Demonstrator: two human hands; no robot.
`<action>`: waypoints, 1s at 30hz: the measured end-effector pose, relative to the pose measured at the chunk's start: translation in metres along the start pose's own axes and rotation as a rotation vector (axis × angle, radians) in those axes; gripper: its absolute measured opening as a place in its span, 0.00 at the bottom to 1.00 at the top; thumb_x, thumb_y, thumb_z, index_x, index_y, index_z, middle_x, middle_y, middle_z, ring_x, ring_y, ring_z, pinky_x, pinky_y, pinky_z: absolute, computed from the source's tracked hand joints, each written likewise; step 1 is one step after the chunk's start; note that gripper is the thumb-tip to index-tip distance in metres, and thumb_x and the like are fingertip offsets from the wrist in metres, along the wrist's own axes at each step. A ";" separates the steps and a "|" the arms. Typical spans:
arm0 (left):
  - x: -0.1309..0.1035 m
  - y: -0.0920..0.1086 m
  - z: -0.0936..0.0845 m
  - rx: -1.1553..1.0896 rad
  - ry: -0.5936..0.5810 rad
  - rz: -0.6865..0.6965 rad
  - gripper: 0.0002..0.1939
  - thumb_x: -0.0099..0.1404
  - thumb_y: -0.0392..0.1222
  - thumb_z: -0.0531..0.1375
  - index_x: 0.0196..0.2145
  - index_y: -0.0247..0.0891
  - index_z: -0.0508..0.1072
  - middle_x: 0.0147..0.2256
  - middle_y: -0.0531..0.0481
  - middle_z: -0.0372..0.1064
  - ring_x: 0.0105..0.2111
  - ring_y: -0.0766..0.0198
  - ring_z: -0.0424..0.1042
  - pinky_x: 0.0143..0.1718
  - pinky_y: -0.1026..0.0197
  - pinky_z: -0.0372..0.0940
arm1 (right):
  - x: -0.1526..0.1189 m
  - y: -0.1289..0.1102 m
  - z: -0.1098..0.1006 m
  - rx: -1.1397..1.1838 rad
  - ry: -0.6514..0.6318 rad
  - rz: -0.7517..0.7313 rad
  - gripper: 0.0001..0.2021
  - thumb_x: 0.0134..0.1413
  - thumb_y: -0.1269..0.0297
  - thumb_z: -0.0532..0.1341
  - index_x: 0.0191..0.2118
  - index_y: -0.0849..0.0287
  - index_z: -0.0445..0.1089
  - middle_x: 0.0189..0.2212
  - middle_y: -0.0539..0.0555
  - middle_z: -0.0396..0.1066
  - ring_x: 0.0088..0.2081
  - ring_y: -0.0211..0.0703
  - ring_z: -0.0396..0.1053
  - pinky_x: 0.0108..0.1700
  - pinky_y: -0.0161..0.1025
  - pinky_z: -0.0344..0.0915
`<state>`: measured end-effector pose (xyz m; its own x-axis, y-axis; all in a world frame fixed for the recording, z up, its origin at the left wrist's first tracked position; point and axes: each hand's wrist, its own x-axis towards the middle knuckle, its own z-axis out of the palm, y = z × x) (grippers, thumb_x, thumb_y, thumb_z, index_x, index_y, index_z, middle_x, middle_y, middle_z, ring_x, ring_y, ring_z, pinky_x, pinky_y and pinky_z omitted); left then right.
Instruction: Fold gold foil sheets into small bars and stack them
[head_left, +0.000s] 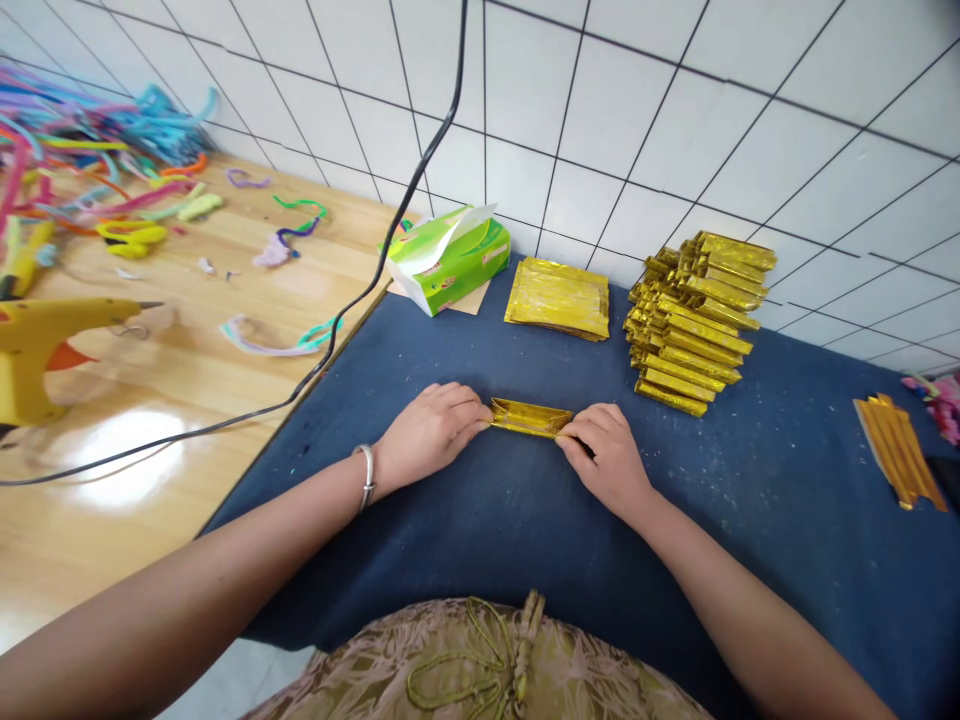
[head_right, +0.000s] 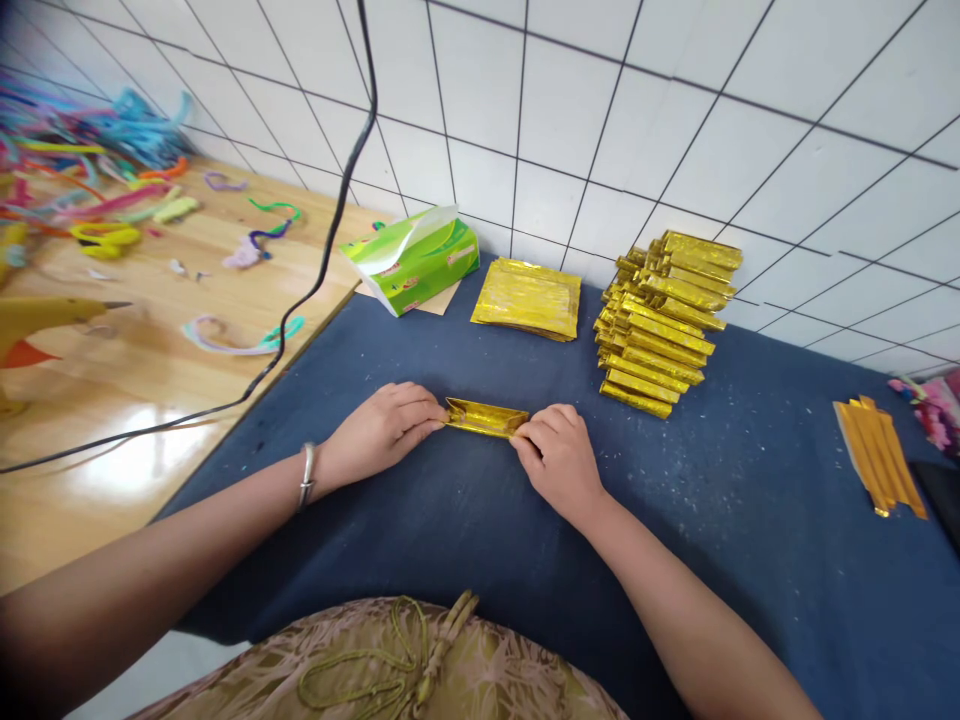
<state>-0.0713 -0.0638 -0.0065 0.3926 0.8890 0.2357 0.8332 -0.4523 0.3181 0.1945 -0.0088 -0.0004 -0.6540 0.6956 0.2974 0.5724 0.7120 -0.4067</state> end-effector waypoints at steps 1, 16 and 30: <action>0.001 0.001 0.001 -0.013 0.002 -0.022 0.12 0.69 0.42 0.50 0.39 0.38 0.72 0.36 0.47 0.69 0.38 0.62 0.66 0.38 0.59 0.58 | 0.001 -0.002 0.001 0.006 0.004 0.024 0.07 0.57 0.65 0.57 0.31 0.57 0.70 0.30 0.53 0.69 0.38 0.43 0.62 0.44 0.44 0.58; 0.022 0.010 0.000 0.083 0.006 -0.163 0.10 0.64 0.43 0.53 0.30 0.37 0.71 0.27 0.50 0.67 0.30 0.63 0.68 0.33 0.61 0.59 | 0.006 -0.003 0.007 -0.086 0.066 0.148 0.09 0.50 0.65 0.60 0.22 0.57 0.64 0.26 0.52 0.65 0.35 0.44 0.60 0.39 0.44 0.57; 0.022 0.012 0.004 0.109 0.021 -0.225 0.10 0.63 0.44 0.55 0.27 0.37 0.66 0.26 0.50 0.64 0.28 0.64 0.65 0.31 0.62 0.57 | 0.007 0.002 0.008 -0.108 0.013 0.193 0.12 0.51 0.61 0.60 0.21 0.57 0.62 0.25 0.51 0.64 0.35 0.44 0.59 0.39 0.42 0.55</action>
<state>-0.0512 -0.0498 -0.0012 0.1849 0.9643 0.1893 0.9364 -0.2313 0.2637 0.1870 -0.0035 -0.0065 -0.5213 0.8207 0.2340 0.7363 0.5712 -0.3628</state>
